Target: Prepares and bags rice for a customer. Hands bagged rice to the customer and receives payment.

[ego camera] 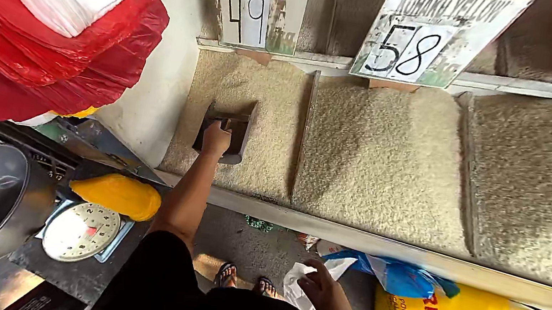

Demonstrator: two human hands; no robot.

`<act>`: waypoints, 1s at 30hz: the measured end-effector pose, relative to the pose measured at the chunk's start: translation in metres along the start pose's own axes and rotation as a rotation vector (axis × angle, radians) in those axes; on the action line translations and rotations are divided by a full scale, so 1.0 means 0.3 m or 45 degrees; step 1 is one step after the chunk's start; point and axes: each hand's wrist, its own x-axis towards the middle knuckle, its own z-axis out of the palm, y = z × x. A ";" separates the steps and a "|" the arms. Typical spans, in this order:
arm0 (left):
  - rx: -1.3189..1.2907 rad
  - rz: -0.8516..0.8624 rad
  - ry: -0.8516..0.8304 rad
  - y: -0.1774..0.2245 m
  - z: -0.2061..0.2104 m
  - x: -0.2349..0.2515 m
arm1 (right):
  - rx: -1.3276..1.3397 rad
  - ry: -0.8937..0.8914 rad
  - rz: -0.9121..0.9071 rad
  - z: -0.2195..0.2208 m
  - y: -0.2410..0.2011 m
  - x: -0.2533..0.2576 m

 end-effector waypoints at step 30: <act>0.091 -0.442 0.798 -0.668 -0.488 -1.709 | -0.276 -1.335 -0.567 0.536 -1.158 0.390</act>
